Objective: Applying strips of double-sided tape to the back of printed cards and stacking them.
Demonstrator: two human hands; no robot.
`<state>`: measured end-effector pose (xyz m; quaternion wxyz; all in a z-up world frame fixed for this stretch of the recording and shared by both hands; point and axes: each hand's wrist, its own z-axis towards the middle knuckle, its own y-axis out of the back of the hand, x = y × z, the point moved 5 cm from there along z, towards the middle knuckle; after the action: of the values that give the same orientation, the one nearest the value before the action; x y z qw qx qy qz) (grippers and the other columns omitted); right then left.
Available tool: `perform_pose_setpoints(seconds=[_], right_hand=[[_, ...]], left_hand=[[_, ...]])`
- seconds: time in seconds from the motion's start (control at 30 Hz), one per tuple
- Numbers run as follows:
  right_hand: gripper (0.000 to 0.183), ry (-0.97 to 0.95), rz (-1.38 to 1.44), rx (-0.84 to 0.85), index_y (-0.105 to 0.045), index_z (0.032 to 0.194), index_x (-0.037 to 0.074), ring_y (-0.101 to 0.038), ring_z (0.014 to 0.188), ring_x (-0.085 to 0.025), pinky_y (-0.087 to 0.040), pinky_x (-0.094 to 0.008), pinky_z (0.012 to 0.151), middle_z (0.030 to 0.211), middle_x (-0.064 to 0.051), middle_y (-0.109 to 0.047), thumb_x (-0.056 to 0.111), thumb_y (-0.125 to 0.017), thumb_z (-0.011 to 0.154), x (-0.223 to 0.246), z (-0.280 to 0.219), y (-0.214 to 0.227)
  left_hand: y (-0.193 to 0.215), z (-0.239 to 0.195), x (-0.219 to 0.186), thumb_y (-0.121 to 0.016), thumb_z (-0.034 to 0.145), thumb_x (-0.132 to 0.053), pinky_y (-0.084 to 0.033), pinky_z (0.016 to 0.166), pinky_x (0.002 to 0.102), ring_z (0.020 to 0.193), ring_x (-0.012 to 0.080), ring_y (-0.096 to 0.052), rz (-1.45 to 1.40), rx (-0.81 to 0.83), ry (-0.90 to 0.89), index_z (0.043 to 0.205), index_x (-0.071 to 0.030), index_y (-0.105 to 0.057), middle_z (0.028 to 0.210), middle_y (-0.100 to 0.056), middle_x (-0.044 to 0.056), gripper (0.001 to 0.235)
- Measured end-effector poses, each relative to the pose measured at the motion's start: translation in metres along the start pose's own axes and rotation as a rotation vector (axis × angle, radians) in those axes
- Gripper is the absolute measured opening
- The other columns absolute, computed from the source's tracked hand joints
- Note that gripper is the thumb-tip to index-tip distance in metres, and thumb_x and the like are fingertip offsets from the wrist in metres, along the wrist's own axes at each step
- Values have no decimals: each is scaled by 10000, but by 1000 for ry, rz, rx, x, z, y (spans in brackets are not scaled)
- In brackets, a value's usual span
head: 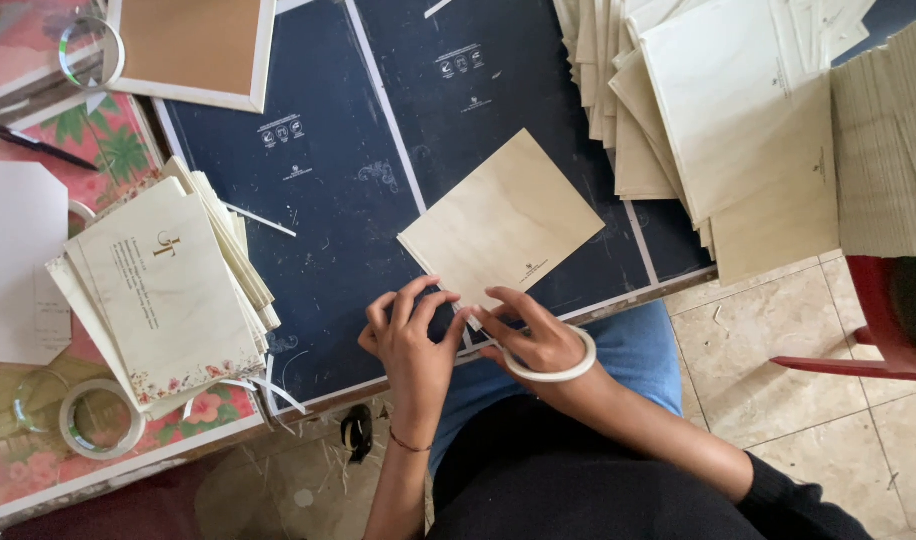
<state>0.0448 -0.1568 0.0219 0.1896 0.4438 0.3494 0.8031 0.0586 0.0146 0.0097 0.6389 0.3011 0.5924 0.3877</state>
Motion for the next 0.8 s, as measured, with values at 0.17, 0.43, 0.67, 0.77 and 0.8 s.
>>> perform_pose_setpoints(seconds=[0.17, 0.43, 0.67, 0.77, 0.8], right_hand=[[143, -109, 20, -79, -828, 1087, 84, -776, 1015, -295, -641, -410, 922, 1285, -121, -705, 144, -792, 963, -16, -1, 6], [105, -224, 75, 24, -777, 859, 21, -756, 976, -321, -641, -436, 869, 1230, -120, -687, 94, -849, 881, -35, 20, -1], [149, -285, -30, 172, -763, 815, 32, -727, 994, -313, -640, -432, 876, 1203, -91, -639, 135, -864, 855, -38, 25, -10], [155, -300, -17, 185, -767, 824, 17, -728, 1000, -333, -644, -446, 875, 1201, -100, -637, 139, -847, 874, -38, 27, -8], [164, -307, 18, 187, -770, 836, 2, -727, 1009, -354, -646, -459, 877, 1205, -113, -636, 142, -838, 886, -39, 27, -8]], left_hand=[[3, -2, -2, -931, 870, -425, -300, 989, 545, 1266, 263, -441, -15, 68, 48, 1082, -279, -751, 1352, -630, -125, 314], [-5, -9, 4, -961, 832, -381, -306, 982, 545, 1275, 263, -423, -42, 116, 79, 1156, -287, -744, 1441, -598, -140, 400], [-12, -8, 8, -962, 816, -460, -283, 1022, 556, 1303, 266, -388, -122, 179, 181, 1165, -277, -726, 1461, -567, -144, 458], [-13, -7, 8, -957, 824, -468, -273, 1030, 559, 1296, 261, -384, -109, 171, 201, 1147, -278, -728, 1439, -571, -154, 439], [-14, -7, 9, -962, 814, -471, -270, 1039, 563, 1296, 256, -378, -102, 169, 214, 1135, -278, -734, 1432, -572, -160, 438]])
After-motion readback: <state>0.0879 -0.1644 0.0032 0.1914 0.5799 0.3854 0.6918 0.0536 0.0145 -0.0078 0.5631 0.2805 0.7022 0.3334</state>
